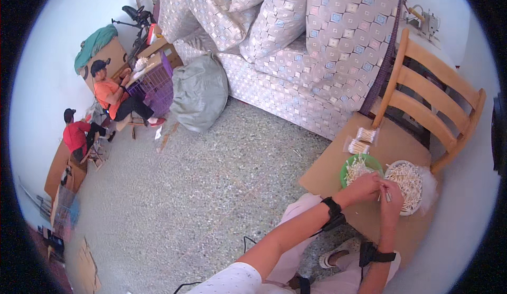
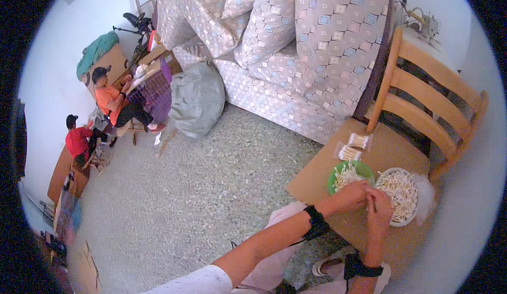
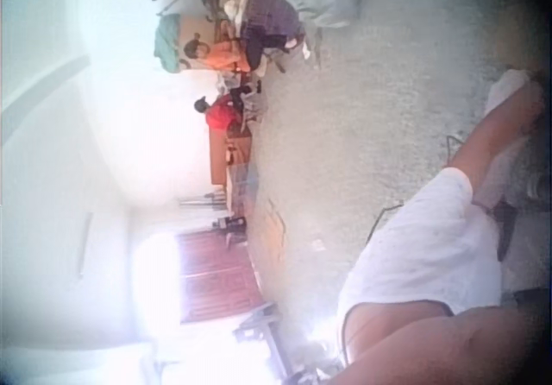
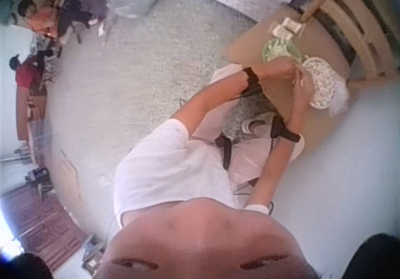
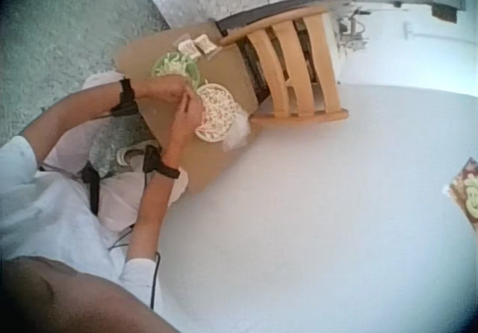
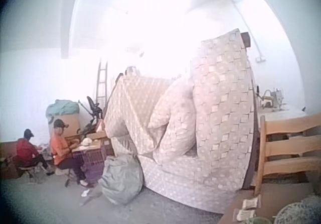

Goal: Sorting cotton swabs from a large bowl into small plastic zip bags.

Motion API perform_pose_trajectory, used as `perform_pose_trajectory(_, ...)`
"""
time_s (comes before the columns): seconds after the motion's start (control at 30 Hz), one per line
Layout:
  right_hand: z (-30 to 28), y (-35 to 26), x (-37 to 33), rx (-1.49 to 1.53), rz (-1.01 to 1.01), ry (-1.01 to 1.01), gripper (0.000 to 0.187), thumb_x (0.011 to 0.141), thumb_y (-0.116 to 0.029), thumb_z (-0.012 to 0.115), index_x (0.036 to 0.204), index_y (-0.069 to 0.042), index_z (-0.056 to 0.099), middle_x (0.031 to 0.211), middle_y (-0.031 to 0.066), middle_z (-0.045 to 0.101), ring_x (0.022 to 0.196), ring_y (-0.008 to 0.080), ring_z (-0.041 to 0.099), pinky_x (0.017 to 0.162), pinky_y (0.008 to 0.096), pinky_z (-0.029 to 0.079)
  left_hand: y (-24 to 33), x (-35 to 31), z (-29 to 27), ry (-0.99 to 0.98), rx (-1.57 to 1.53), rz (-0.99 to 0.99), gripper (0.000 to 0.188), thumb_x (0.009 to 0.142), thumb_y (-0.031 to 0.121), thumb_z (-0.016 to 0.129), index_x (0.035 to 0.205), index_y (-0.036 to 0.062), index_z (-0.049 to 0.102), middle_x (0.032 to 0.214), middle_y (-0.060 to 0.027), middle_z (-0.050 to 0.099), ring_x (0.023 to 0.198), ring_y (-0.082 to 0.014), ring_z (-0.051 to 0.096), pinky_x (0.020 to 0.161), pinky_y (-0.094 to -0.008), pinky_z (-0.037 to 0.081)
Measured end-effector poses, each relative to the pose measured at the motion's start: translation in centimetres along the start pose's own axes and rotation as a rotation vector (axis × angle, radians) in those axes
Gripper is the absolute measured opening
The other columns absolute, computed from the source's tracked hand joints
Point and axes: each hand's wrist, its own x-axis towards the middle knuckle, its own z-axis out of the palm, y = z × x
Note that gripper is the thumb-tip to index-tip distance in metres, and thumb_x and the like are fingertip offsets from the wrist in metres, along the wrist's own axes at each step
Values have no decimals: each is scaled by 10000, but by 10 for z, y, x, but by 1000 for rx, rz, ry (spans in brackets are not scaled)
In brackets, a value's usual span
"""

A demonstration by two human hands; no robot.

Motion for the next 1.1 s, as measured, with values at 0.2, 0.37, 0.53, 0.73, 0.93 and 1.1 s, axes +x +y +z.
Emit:
perform_pose_trajectory(0.2, -4, -2, -1, -47, -104, 111, 134, 887, -94, 579, 978, -37, 659, 1011, 133, 649, 985, 295, 594, 911, 383, 451, 13, 0, 4, 163, -270, 36, 331, 858, 232, 608, 1118, 27, 605, 1174, -159, 590, 1133, -318, 527, 1014, -423, 389)
perform_pose_trajectory(0.37, 16, -21, 11, 338, 162, 195, 182, 880, -148, 619, 1015, -37, 667, 992, 112, 674, 937, 242, 628, 911, 345, 454, 16, -17, -42, 87, -252, -50, 207, 818, 174, 678, 984, 49, 682, 1016, -134, 636, 1009, -296, 581, 917, -387, 440)
perform_pose_trajectory(0.53, 22, -30, 11, 594, 308, 101, 169, 893, -101, 605, 1040, -45, 668, 1033, 71, 680, 909, 133, 637, 1001, 386, 400, 13, -22, -28, 102, -406, -166, 157, 815, 88, 678, 954, 19, 695, 971, -129, 661, 883, -255, 619, 817, -341, 474)
perform_pose_trajectory(0.73, 19, -27, 7, 366, 207, 35, 230, 953, -235, 534, 1072, -106, 682, 1064, 29, 684, 950, 152, 639, 1130, 566, -20, 23, -22, -21, 246, -431, -387, 150, 842, 59, 660, 970, -18, 671, 926, -71, 646, 748, -126, 594, 673, -263, 468)
perform_pose_trajectory(0.93, 15, -28, 7, 228, 106, 163, 252, 970, -225, 491, 1100, -93, 661, 1056, 85, 673, 989, 218, 618, 1103, 544, 147, 30, -16, -39, 323, -582, -414, 100, 883, 77, 649, 937, -7, 660, 859, -22, 611, 754, -84, 562, 682, -238, 453)
perform_pose_trajectory(1.1, 12, -27, 8, 490, 105, 166, 249, 948, -240, 536, 943, -49, 696, 931, 105, 660, 888, 255, 612, 847, 395, 432, 42, -14, -60, 370, -756, -519, 102, 930, 110, 612, 967, 21, 645, 917, 17, 610, 876, -59, 549, 785, -217, 431)
